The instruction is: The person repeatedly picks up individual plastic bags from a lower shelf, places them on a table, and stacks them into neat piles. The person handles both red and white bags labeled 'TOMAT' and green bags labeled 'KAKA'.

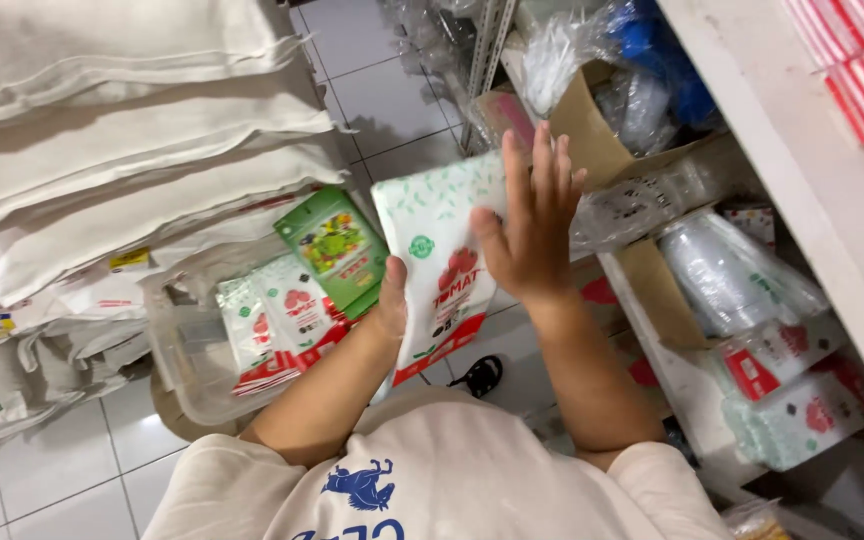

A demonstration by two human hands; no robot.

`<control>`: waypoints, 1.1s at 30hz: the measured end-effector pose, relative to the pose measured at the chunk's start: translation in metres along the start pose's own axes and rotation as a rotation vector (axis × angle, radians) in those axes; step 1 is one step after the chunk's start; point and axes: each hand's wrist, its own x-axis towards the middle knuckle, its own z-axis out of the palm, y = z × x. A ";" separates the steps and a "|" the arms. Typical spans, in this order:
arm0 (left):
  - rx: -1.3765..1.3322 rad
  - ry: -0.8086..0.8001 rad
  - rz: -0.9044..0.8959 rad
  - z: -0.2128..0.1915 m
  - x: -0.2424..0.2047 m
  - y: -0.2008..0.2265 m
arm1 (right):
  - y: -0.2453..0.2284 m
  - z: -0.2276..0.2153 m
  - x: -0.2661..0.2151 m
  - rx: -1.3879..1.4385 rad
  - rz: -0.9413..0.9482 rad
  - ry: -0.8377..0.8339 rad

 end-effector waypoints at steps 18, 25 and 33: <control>0.440 0.042 -0.003 0.105 0.183 -0.143 | 0.137 -0.070 -0.089 0.806 0.161 0.191; 1.745 -0.607 0.338 0.183 0.154 -0.145 | 0.226 -0.126 -0.082 1.903 0.103 0.095; 2.080 -0.326 0.365 0.132 0.243 -0.090 | 0.235 -0.153 -0.065 1.988 0.303 0.343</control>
